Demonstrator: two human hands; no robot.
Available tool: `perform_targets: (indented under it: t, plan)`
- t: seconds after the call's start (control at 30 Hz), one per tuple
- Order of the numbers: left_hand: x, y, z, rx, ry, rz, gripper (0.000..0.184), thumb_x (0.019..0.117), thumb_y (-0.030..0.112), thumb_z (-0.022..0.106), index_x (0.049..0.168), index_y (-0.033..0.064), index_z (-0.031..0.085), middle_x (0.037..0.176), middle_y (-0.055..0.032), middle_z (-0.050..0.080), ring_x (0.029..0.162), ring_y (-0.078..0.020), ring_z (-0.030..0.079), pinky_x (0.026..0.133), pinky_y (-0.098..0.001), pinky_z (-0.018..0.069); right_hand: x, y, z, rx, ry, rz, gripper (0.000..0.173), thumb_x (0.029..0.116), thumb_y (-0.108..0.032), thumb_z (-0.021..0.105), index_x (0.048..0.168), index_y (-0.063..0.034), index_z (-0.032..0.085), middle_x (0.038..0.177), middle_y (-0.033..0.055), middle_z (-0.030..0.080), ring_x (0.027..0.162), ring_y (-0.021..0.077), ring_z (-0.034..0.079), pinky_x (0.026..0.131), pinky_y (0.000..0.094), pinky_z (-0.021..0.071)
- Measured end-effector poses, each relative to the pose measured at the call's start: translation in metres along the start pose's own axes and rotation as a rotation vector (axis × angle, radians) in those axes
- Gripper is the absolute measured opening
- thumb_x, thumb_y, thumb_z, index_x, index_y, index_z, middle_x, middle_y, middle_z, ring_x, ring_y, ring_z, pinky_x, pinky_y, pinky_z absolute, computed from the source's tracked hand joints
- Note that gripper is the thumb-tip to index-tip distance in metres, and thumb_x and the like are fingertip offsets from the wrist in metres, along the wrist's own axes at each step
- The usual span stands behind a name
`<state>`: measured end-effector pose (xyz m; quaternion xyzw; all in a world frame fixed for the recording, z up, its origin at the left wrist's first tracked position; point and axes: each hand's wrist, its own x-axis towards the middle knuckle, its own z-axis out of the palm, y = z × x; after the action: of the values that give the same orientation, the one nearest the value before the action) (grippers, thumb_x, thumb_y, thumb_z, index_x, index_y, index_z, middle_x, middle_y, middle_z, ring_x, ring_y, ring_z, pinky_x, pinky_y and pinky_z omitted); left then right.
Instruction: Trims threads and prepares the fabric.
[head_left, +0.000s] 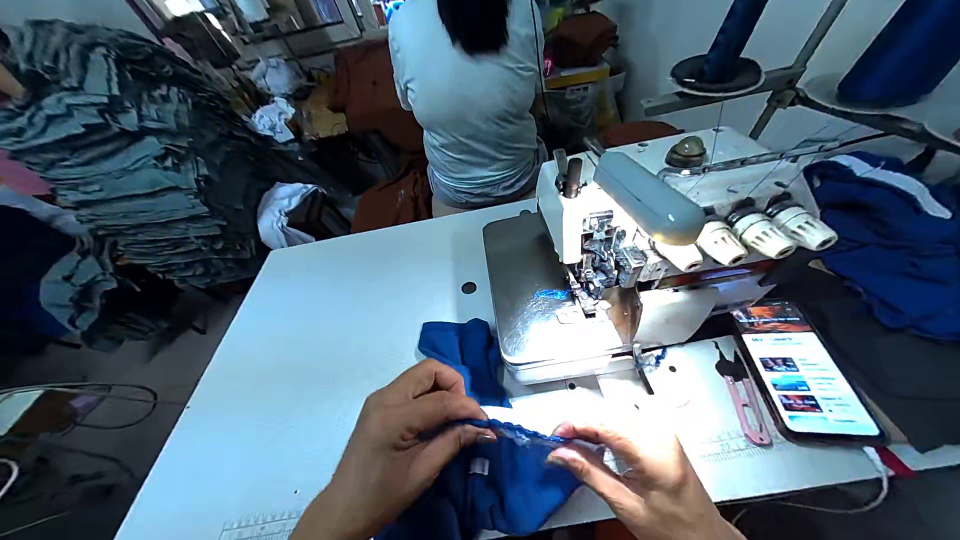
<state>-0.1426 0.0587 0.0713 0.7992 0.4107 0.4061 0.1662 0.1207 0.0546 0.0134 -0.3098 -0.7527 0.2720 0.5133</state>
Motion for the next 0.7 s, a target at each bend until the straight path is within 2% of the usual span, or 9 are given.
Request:
perform_targets:
  t: [0.17, 0.27, 0.33, 0.4, 0.47, 0.5, 0.57, 0.63, 0.7]
  plan:
    - [-0.029, -0.001, 0.038, 0.099, 0.174, 0.171, 0.009, 0.0995, 0.021, 0.067, 0.108, 0.0192, 0.07, 0.096, 0.0012, 0.058, 0.092, -0.0032, 0.058, 0.084, -0.0147, 0.0487, -0.013, 0.014, 0.0, -0.272, 0.158, -0.117, 0.013, 0.1005, -0.021, 0.063, 0.098, -0.0115, 0.07, 0.089, 0.0024, 0.07, 0.088, 0.0043, 0.066, 0.081, 0.0167, 0.0534]
    - [-0.038, -0.001, 0.047, 0.181, 0.266, 0.237, 0.006, 0.0994, 0.019, 0.067, 0.105, 0.0175, 0.066, 0.096, 0.0007, 0.056, 0.089, -0.0065, 0.057, 0.083, -0.0179, 0.0478, -0.02, 0.018, 0.007, -0.4, 0.255, -0.154, 0.01, 0.1013, -0.025, 0.062, 0.102, -0.0174, 0.067, 0.086, 0.0004, 0.064, 0.083, 0.0078, 0.06, 0.081, 0.0233, 0.0464]
    - [-0.04, 0.0, 0.05, 0.202, 0.272, 0.273, 0.004, 0.1006, 0.017, 0.064, 0.104, 0.0168, 0.064, 0.097, 0.0, 0.055, 0.09, -0.0078, 0.056, 0.084, -0.019, 0.0477, -0.023, 0.018, 0.01, -0.426, 0.255, -0.163, 0.012, 0.1009, -0.03, 0.063, 0.107, -0.02, 0.066, 0.092, -0.0014, 0.065, 0.088, 0.008, 0.06, 0.086, 0.0264, 0.0451]
    - [-0.039, -0.002, 0.05, 0.196, 0.26, 0.29, 0.004, 0.1011, 0.016, 0.063, 0.105, 0.0165, 0.064, 0.098, -0.0002, 0.055, 0.092, -0.008, 0.057, 0.086, -0.0198, 0.0481, -0.023, 0.014, 0.012, -0.408, 0.202, -0.156, 0.022, 0.1005, -0.04, 0.064, 0.115, -0.0234, 0.067, 0.102, -0.0032, 0.069, 0.096, 0.0068, 0.063, 0.093, 0.0303, 0.0444]
    - [-0.038, -0.004, 0.051, 0.169, 0.251, 0.267, 0.005, 0.101, 0.017, 0.064, 0.106, 0.016, 0.065, 0.099, -0.0002, 0.057, 0.093, -0.0078, 0.058, 0.086, -0.0197, 0.0492, -0.021, 0.013, 0.012, -0.343, 0.157, -0.147, 0.018, 0.1017, -0.036, 0.063, 0.107, -0.0213, 0.071, 0.094, -0.0033, 0.071, 0.089, 0.0057, 0.064, 0.09, 0.031, 0.0447]
    - [-0.037, -0.006, 0.051, 0.151, 0.244, 0.236, 0.008, 0.1009, 0.019, 0.065, 0.108, 0.0159, 0.066, 0.1, 0.0, 0.06, 0.094, -0.0075, 0.06, 0.087, -0.0198, 0.0502, -0.02, 0.012, 0.011, -0.307, 0.124, -0.126, 0.018, 0.1032, -0.032, 0.061, 0.104, -0.0184, 0.072, 0.091, -0.0022, 0.071, 0.086, 0.0057, 0.064, 0.088, 0.0291, 0.0459]
    - [-0.036, -0.009, 0.049, 0.137, 0.231, 0.154, 0.012, 0.1008, 0.023, 0.066, 0.109, 0.0159, 0.068, 0.102, 0.0011, 0.067, 0.097, -0.0062, 0.064, 0.088, -0.0199, 0.0523, -0.017, 0.009, 0.007, -0.222, 0.072, -0.038, 0.022, 0.1051, -0.026, 0.057, 0.098, -0.0109, 0.071, 0.085, 0.0, 0.071, 0.083, 0.003, 0.065, 0.081, 0.0192, 0.0516]
    - [-0.034, -0.01, 0.047, 0.136, 0.21, 0.085, 0.012, 0.1005, 0.025, 0.065, 0.106, 0.016, 0.07, 0.099, 0.0022, 0.071, 0.095, -0.005, 0.066, 0.086, -0.02, 0.0533, -0.015, 0.005, 0.004, -0.135, 0.02, 0.067, 0.024, 0.1061, -0.022, 0.052, 0.095, -0.0049, 0.065, 0.08, 0.0027, 0.066, 0.078, 0.0006, 0.062, 0.075, 0.0134, 0.0499]
    - [-0.032, -0.01, 0.048, 0.108, 0.176, 0.038, 0.014, 0.1016, 0.026, 0.064, 0.102, 0.0146, 0.072, 0.095, 0.0023, 0.073, 0.093, -0.0042, 0.067, 0.085, -0.0201, 0.0535, -0.013, 0.002, 0.003, -0.094, -0.001, 0.155, 0.025, 0.1065, -0.021, 0.049, 0.094, -0.0034, 0.063, 0.077, 0.0024, 0.062, 0.073, -0.0012, 0.059, 0.07, 0.0108, 0.0477]
